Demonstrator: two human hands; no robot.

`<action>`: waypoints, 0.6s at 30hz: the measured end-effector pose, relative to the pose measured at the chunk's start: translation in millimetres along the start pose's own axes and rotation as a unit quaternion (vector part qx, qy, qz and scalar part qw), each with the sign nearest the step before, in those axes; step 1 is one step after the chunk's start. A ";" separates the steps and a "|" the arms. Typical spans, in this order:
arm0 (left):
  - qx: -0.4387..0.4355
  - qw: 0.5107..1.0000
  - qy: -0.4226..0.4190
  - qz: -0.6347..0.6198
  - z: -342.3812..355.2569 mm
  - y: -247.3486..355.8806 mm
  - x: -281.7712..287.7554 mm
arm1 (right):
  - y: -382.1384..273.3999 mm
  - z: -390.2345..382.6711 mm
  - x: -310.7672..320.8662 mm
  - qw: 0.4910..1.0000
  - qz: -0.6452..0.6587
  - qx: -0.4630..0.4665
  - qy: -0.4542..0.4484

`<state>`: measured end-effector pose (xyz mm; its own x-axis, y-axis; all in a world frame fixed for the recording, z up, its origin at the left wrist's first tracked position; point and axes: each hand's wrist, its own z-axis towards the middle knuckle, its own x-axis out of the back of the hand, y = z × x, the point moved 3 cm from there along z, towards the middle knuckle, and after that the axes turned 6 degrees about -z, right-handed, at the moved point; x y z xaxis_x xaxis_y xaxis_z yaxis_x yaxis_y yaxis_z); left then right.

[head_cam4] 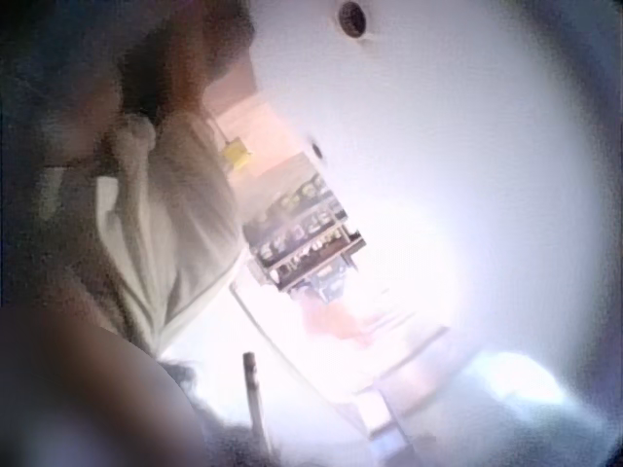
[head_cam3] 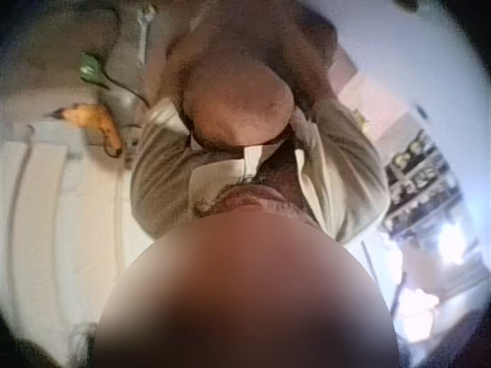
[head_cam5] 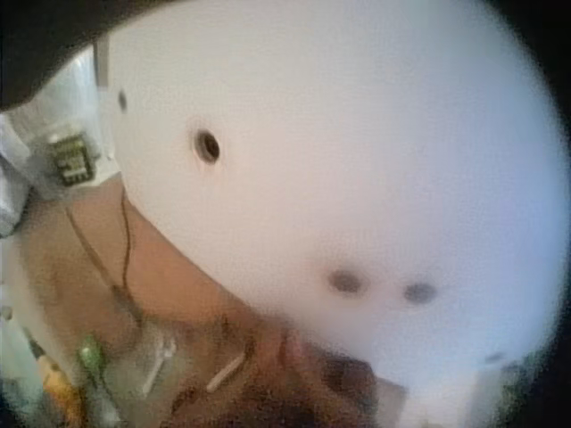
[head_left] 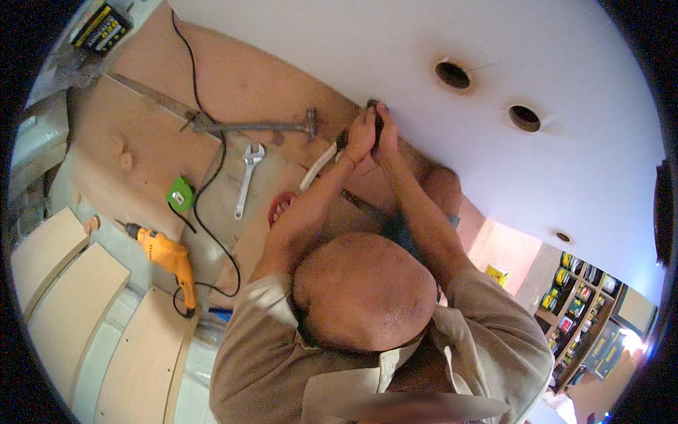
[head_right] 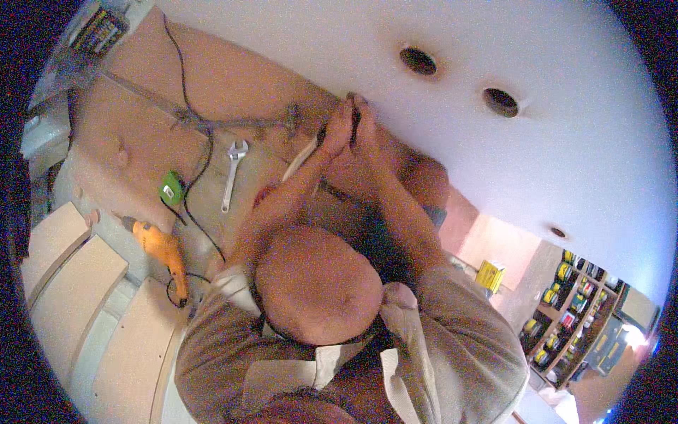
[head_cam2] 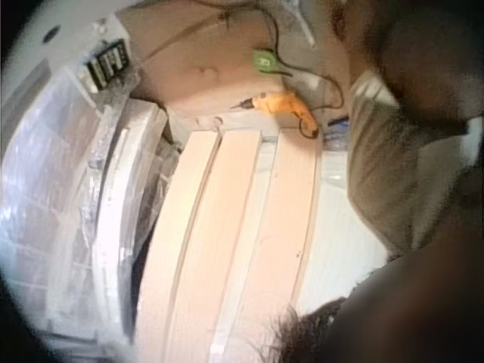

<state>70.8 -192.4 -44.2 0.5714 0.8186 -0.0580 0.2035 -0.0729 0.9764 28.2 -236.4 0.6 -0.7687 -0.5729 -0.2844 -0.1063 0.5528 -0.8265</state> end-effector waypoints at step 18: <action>0.030 0.999 -0.009 -0.041 -0.6 1.1 1.5 | 6.5 8.5 -0.2 0.990 -0.083 -0.007 0.111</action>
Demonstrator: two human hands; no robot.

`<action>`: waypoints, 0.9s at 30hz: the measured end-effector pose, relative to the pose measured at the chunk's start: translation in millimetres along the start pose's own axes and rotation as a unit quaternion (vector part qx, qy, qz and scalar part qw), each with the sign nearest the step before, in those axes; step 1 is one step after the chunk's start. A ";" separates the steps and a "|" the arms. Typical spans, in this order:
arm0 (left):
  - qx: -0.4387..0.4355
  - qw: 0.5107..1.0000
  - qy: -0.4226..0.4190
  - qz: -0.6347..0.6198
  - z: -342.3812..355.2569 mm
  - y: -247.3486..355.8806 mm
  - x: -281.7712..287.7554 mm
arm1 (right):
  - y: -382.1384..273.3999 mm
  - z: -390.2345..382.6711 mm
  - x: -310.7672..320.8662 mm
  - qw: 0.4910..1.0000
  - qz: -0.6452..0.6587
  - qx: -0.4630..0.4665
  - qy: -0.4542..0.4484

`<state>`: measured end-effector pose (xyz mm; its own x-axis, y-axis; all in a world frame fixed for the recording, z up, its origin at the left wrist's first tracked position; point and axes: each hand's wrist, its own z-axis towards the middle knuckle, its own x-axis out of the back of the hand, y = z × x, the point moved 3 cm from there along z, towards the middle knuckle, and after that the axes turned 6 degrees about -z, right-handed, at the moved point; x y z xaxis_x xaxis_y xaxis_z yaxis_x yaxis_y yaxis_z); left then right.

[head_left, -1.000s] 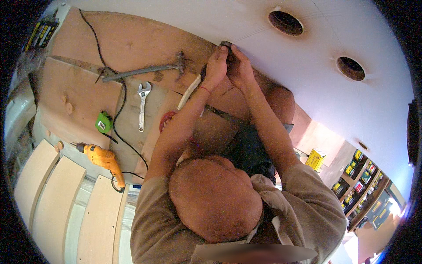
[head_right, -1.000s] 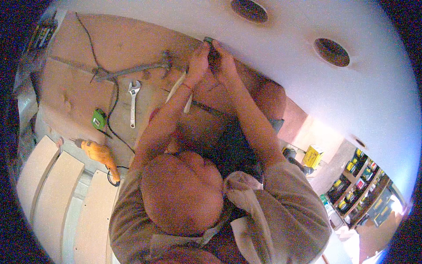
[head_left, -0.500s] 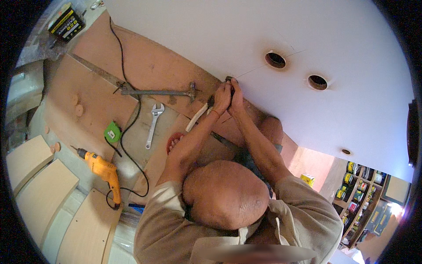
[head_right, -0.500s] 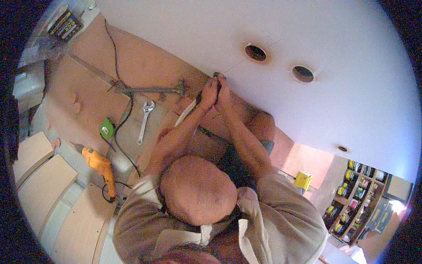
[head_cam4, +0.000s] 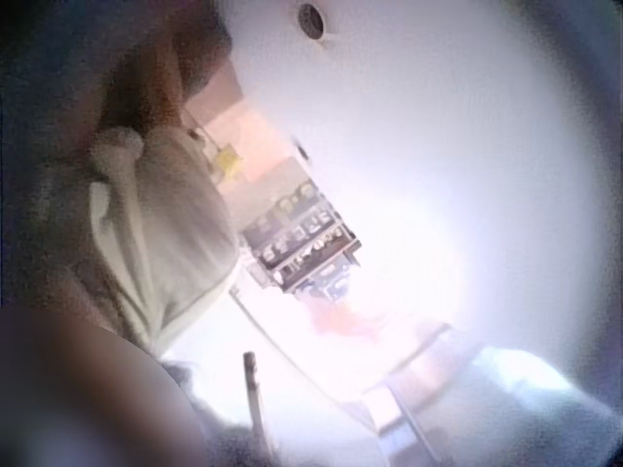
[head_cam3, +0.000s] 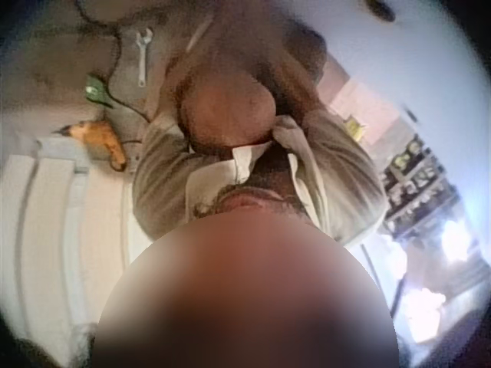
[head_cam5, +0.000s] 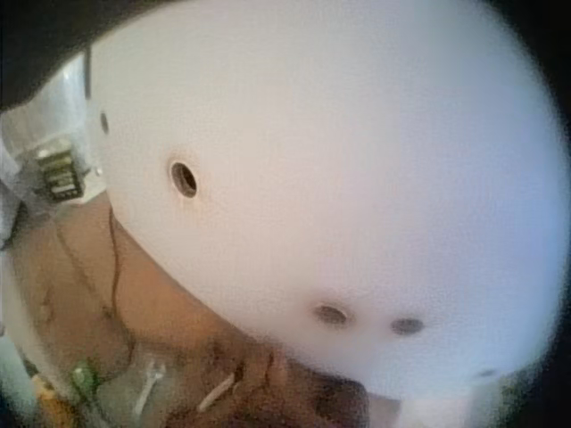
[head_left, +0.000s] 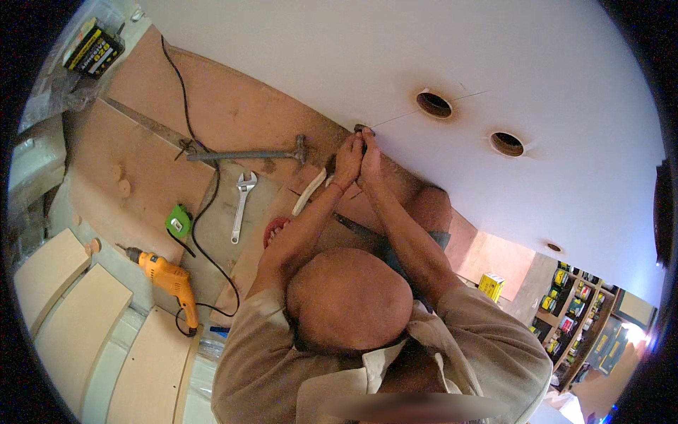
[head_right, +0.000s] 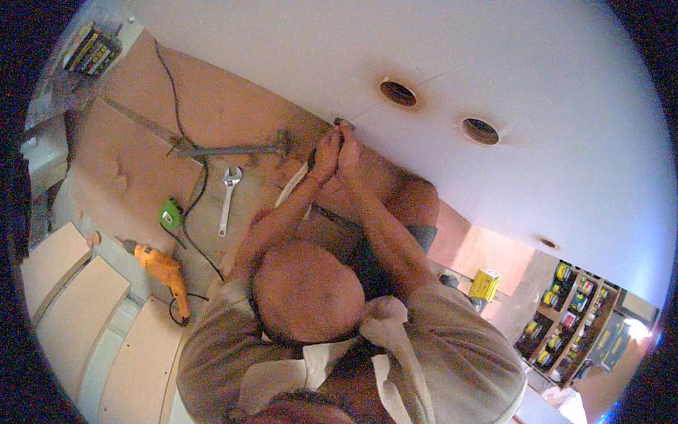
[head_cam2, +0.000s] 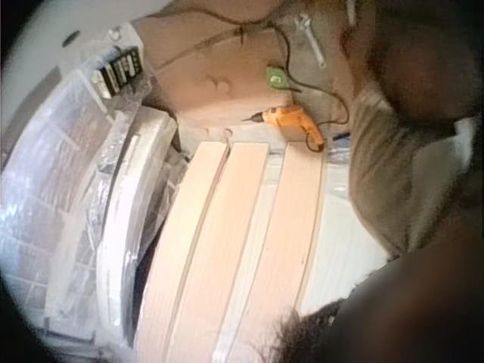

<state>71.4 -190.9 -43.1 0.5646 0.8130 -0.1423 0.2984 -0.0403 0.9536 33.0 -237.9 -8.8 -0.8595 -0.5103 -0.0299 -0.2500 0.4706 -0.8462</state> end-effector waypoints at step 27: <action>0.012 0.999 0.023 -0.022 -10.1 9.2 -7.6 | -10.9 11.1 29.4 0.983 0.027 -0.086 -0.160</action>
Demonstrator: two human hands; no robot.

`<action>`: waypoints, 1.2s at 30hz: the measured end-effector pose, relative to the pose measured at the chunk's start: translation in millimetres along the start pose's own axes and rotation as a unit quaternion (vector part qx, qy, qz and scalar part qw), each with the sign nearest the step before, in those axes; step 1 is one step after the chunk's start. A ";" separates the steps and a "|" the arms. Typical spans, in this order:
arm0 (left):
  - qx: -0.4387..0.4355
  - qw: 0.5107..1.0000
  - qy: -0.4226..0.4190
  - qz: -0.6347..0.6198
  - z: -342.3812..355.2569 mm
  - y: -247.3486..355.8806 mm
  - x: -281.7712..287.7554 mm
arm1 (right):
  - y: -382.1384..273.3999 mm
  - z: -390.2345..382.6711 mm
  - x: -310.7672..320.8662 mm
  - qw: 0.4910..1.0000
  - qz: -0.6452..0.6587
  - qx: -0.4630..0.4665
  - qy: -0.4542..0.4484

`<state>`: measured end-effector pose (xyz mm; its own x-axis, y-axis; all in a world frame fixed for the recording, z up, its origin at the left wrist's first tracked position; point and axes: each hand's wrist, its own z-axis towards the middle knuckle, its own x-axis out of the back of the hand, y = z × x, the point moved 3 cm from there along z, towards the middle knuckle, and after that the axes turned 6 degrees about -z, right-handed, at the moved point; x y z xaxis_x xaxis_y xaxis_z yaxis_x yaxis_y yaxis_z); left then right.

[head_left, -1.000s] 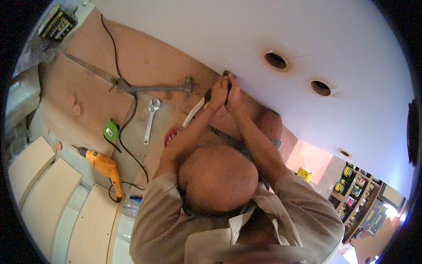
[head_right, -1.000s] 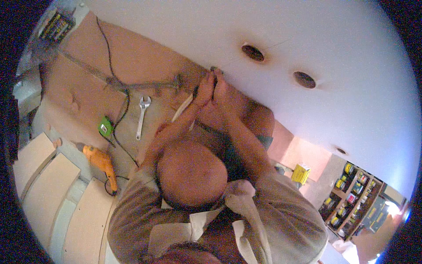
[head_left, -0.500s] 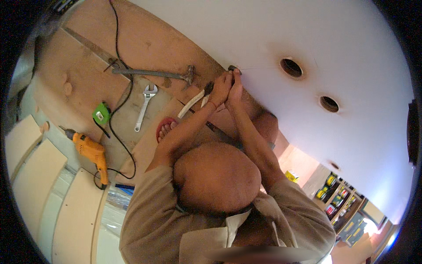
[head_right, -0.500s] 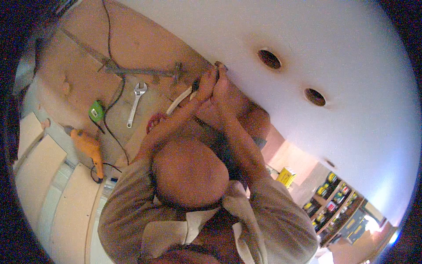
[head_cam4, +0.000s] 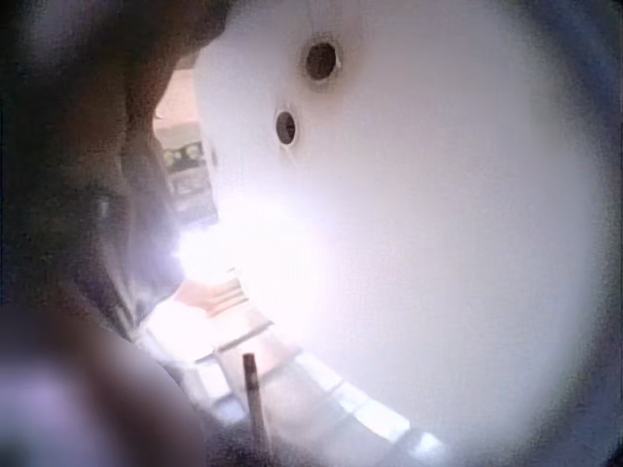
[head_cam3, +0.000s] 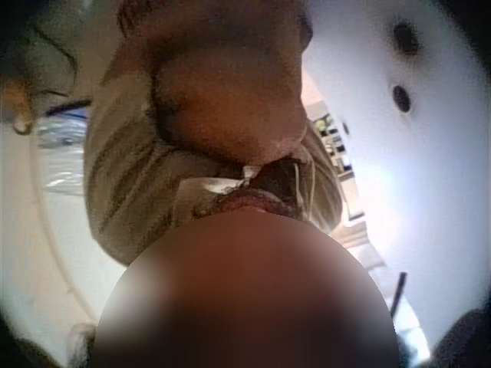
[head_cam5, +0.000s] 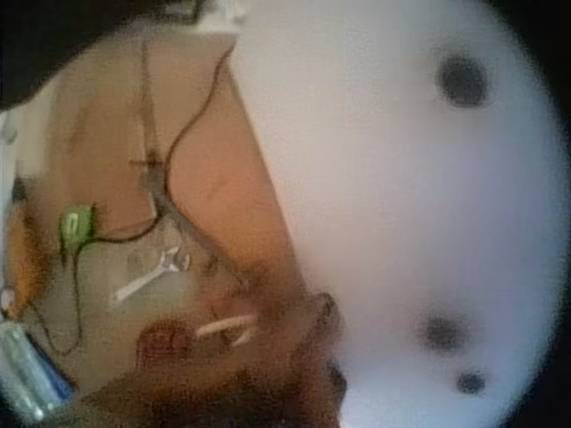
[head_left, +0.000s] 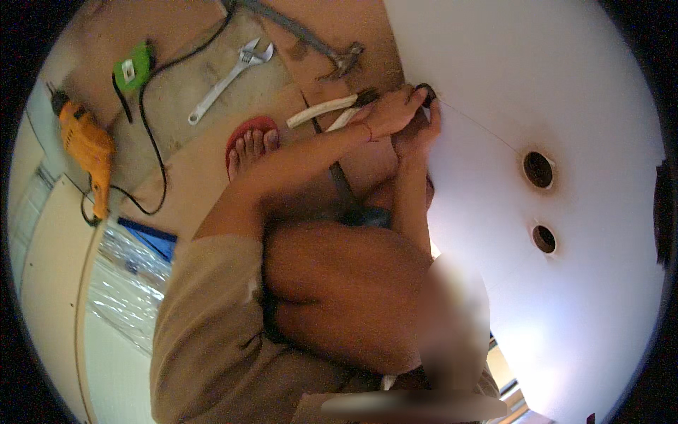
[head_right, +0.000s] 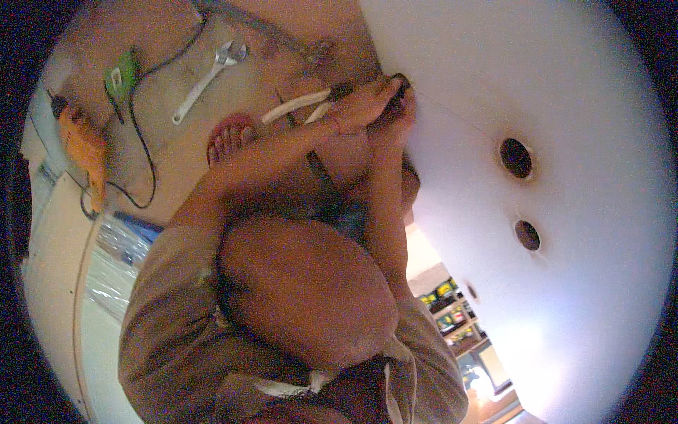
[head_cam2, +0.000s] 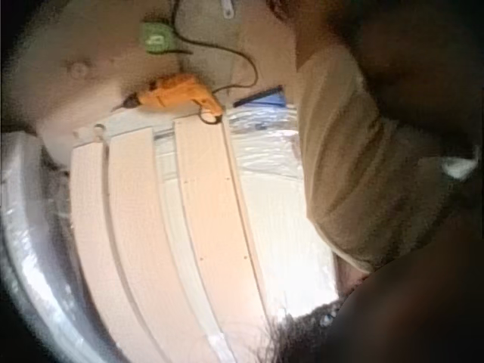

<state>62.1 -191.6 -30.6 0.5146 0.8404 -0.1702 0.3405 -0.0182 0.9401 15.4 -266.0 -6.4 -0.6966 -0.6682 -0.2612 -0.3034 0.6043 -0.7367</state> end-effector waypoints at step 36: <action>-0.019 0.995 -0.059 0.076 -25.8 1.5 58.5 | -8.9 -6.3 14.1 0.974 -0.224 0.026 0.014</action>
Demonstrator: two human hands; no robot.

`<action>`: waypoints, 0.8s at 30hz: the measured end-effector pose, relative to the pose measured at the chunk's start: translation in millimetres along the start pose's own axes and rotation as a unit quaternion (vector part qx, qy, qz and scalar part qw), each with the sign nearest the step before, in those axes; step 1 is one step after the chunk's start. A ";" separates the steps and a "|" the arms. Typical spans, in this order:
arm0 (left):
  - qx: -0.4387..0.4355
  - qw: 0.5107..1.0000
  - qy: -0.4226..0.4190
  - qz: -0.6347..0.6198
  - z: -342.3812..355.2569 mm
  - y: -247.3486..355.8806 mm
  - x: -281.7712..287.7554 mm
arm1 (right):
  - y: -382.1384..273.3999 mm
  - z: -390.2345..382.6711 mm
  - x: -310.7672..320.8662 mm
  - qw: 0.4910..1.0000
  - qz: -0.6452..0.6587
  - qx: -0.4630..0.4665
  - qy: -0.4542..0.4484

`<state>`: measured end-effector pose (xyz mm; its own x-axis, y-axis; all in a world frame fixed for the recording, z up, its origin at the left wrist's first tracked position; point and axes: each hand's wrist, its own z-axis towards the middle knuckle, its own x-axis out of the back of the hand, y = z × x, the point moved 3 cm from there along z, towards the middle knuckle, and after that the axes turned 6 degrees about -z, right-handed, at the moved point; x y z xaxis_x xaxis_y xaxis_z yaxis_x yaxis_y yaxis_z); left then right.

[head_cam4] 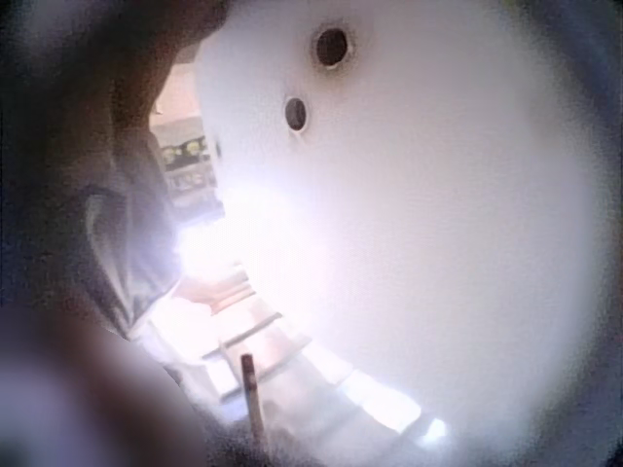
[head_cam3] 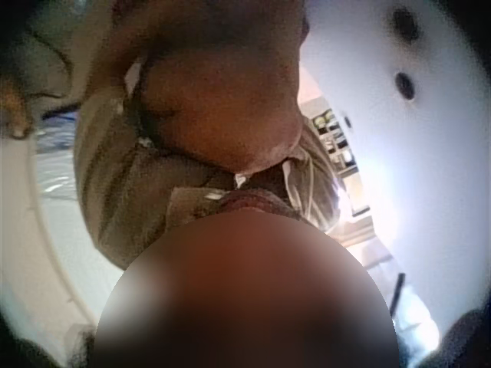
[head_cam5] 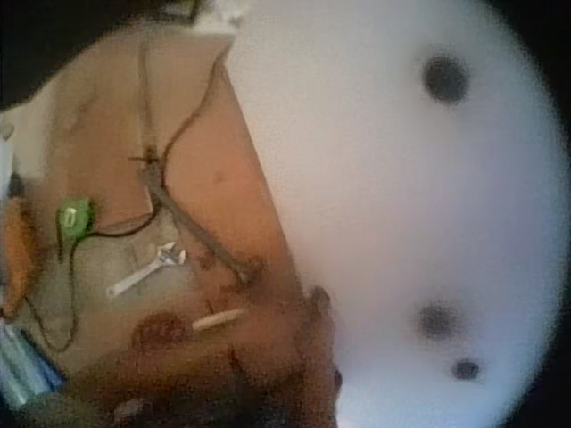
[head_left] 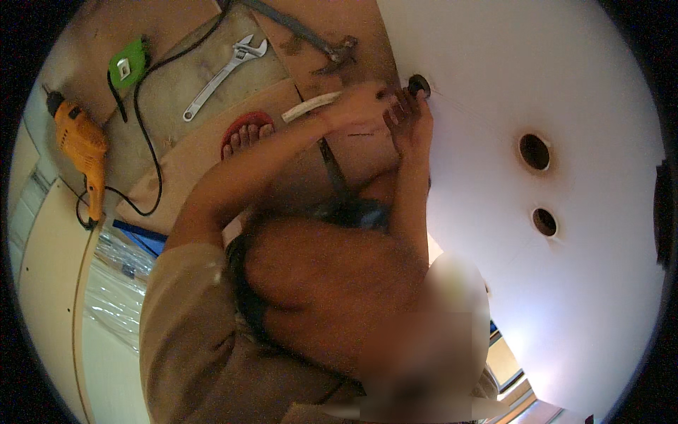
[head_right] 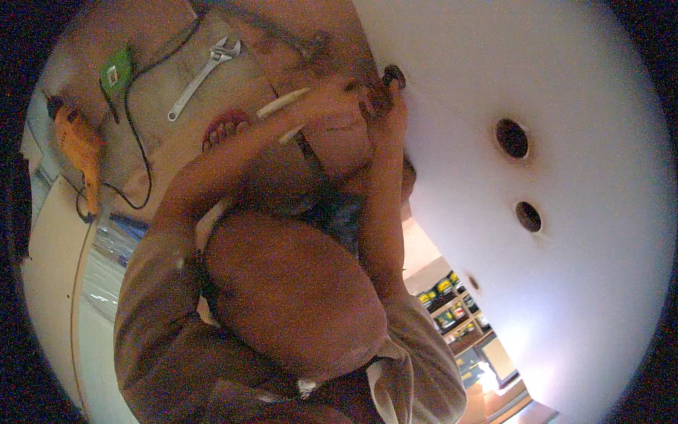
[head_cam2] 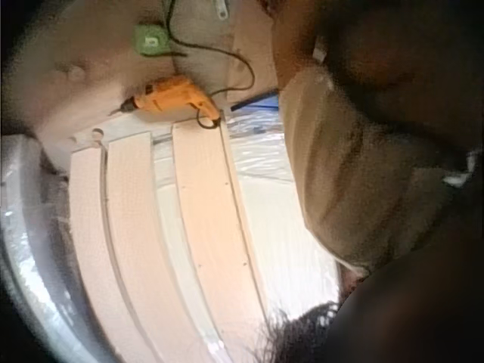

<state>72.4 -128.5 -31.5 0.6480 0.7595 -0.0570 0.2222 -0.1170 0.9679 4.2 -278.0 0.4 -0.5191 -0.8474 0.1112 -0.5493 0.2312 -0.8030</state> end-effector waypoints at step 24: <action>0.053 0.969 -0.053 0.235 -89.9 -4.9 47.9 | 79.4 -68.6 -62.6 0.913 -0.388 0.068 -0.103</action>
<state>36.8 -34.0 -16.9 0.7662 0.5366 0.3534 -0.0461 -0.5028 0.8632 -51.8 -173.8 -30.1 0.1345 -0.8059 0.5765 -0.6050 -0.5276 -0.5964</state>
